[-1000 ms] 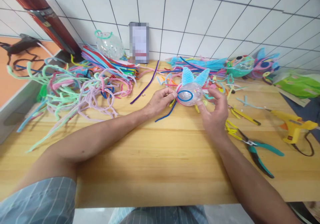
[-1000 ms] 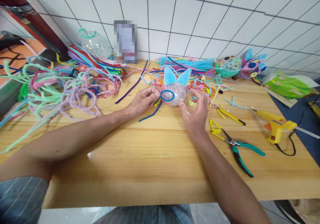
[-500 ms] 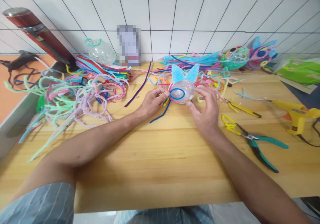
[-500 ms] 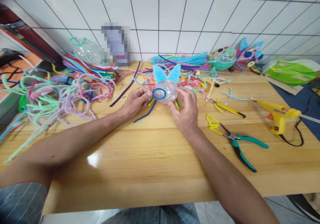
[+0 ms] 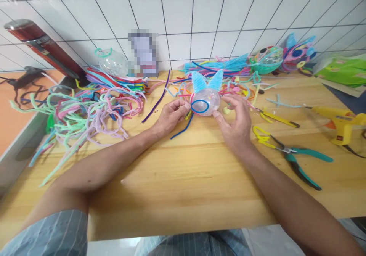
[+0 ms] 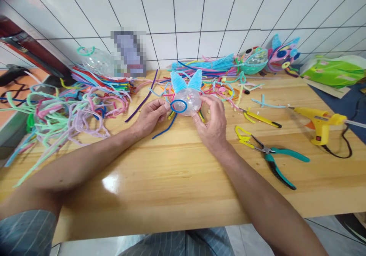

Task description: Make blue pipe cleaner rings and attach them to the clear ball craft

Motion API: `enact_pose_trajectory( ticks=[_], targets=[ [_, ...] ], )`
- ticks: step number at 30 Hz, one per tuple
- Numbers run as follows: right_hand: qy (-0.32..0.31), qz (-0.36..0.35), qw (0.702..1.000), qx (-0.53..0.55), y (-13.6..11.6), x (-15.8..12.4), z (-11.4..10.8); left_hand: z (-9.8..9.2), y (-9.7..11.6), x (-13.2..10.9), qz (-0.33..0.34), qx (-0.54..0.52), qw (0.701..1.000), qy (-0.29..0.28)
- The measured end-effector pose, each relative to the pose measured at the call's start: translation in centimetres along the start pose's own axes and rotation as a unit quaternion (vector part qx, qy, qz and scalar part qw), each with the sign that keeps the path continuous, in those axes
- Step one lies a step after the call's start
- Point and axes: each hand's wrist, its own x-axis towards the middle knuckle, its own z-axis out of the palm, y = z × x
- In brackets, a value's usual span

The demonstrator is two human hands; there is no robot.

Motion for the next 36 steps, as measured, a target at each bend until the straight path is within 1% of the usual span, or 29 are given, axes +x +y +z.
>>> enact_pose_trajectory(
  ticks=[2, 3, 5, 7, 8, 9, 10, 12, 14, 17, 20, 22, 23, 26, 29, 31, 33, 34, 36],
  targets=[
    [0.021, 0.012, 1.0, 0.017, 0.1, 0.2, -0.2, 0.0, 0.9, -0.6, -0.014, 0.016, 1.0, -0.02],
    [0.032, 0.019, 0.999, 0.025, 0.1, 0.3, -0.3, 0.0, 1.4, -1.0, -0.022, 0.032, 0.998, -0.041],
    [0.048, 0.03, 0.998, 0.038, 0.4, 0.5, -0.4, 0.2, 2.2, -1.7, -0.035, 0.084, 0.989, -0.113],
    [0.055, 0.036, 0.997, 0.037, 0.8, 0.7, -0.5, 0.5, 2.7, -2.3, -0.032, 0.164, 0.966, -0.196],
    [0.057, 0.037, 0.997, 0.034, 0.9, 0.7, -0.5, 0.7, 2.9, -2.5, -0.023, 0.207, 0.951, -0.228],
    [0.056, 0.035, 0.997, 0.029, 1.0, 0.7, -0.5, 0.9, 3.1, -2.6, -0.008, 0.247, 0.937, -0.248],
    [0.056, 0.031, 0.998, 0.024, 1.1, 0.7, -0.4, 1.0, 3.2, -2.6, 0.01, 0.282, 0.925, -0.254],
    [0.057, 0.02, 0.998, 0.018, 1.3, 0.7, -0.4, 1.0, 3.7, -2.7, 0.04, 0.34, 0.909, -0.238],
    [0.058, 0.009, 0.998, 0.019, 1.3, 0.8, -0.4, 0.7, 4.3, -2.9, 0.047, 0.398, 0.894, -0.2],
    [0.068, 0.005, 0.997, 0.038, 1.5, 1.1, -0.6, -0.1, 5.1, -3.9, 0.032, 0.492, 0.859, -0.14],
    [0.085, -0.01, 0.995, 0.052, 1.3, 1.6, -0.8, -0.9, 5.1, -5.5, 0.003, 0.555, 0.825, -0.107],
    [0.086, -0.052, 0.994, 0.049, 0.3, 1.7, -1.1, -1.2, 4.5, -6.4, -0.009, 0.585, 0.805, -0.096],
    [0.08, -0.082, 0.992, 0.046, -0.6, 1.6, -1.1, -1.3, 4.2, -6.7, -0.012, 0.595, 0.797, -0.1],
    [0.024, -0.175, 0.984, 0.029, -3.7, 1.0, -1.1, -1.3, 3.4, -7.2, -0.018, 0.612, 0.781, -0.12],
    [-0.041, -0.278, 0.959, -0.037, -6.2, 0.8, -1.5, -1.1, 3.6, -7.4, -0.041, 0.599, 0.789, -0.13],
    [-0.065, -0.311, 0.946, -0.06, -6.8, 1.1, -2.5, -1.3, 4.3, -7.9, -0.06, 0.583, 0.799, -0.137],
    [-0.074, -0.279, 0.956, -0.051, -6.5, 1.6, -4.2, -1.7, 5.1, -8.6, -0.072, 0.561, 0.812, -0.144],
    [-0.073, -0.239, 0.967, -0.044, -6.1, 1.8, -5.2, -2.0, 5.5, -9.1, -0.074, 0.541, 0.825, -0.148],
    [-0.071, -0.146, 0.987, -0.013, -5.4, 1.8, -7.1, -2.4, 6.0, -10.0, -0.076, 0.465, 0.869, -0.152]
  ],
)
